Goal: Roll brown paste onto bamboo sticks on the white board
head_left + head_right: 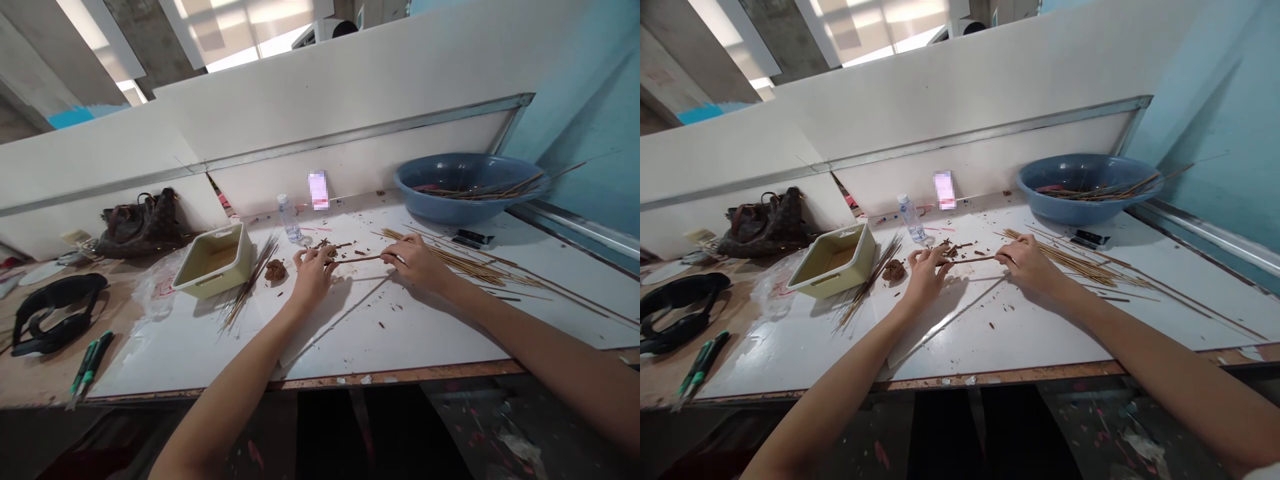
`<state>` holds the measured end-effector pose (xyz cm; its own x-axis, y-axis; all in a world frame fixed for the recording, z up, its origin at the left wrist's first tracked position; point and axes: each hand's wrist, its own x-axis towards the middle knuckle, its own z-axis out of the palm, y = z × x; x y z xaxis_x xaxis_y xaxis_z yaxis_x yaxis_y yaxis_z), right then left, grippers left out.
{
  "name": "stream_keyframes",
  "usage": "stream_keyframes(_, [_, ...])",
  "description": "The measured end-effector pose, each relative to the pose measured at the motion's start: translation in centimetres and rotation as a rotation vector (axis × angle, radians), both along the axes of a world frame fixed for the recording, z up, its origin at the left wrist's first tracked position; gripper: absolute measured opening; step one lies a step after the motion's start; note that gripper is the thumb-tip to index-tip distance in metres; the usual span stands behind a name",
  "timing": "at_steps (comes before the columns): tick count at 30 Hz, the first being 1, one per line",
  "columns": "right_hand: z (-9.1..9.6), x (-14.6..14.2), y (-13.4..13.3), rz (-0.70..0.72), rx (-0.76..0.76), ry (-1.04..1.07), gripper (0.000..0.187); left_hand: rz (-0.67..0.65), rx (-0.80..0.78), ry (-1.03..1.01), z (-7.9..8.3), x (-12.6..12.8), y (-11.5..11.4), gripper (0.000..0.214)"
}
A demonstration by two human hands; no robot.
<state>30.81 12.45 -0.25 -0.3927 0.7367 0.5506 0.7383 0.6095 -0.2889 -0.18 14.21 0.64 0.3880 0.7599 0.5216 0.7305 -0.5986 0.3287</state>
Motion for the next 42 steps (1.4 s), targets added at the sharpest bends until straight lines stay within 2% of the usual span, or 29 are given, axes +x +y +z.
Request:
stream_keyframes(7, [-0.06, 0.01, 0.05, -0.006, 0.025, 0.031, 0.027, 0.028, 0.039, -0.016, -0.04, 0.01, 0.09, 0.034])
stream_keyframes(11, [0.06, 0.0, 0.06, -0.005, -0.002, 0.037, 0.03, 0.01, 0.005, -0.013, -0.02, -0.17, 0.22, 0.026])
stream_keyframes(17, [0.38, -0.09, -0.07, -0.004, 0.01, 0.02, 0.028, 0.005, 0.045, 0.007, -0.23, -0.25, 0.24, 0.037])
stream_keyframes(22, [0.25, -0.02, 0.0, -0.003, -0.025, 0.043, 0.034, 0.014, 0.014, 0.025, -0.11, -0.36, 0.26, 0.028])
stream_keyframes(31, [0.01, 0.28, 0.21, 0.026, -0.004, 0.01, 0.031, 0.014, 0.051, 0.03, -0.51, -0.48, 0.41, 0.037])
stream_keyframes(36, [0.02, 0.43, 0.35, 0.014, -0.048, 0.014, 0.038, 0.022, 0.009, 0.033, -0.41, -0.49, 0.54, 0.048])
stream_keyframes(42, [0.06, 0.42, 0.33, 0.017, -0.001, 0.001, 0.03, 0.039, 0.038, 0.029, -0.05, -0.38, 0.36, 0.037])
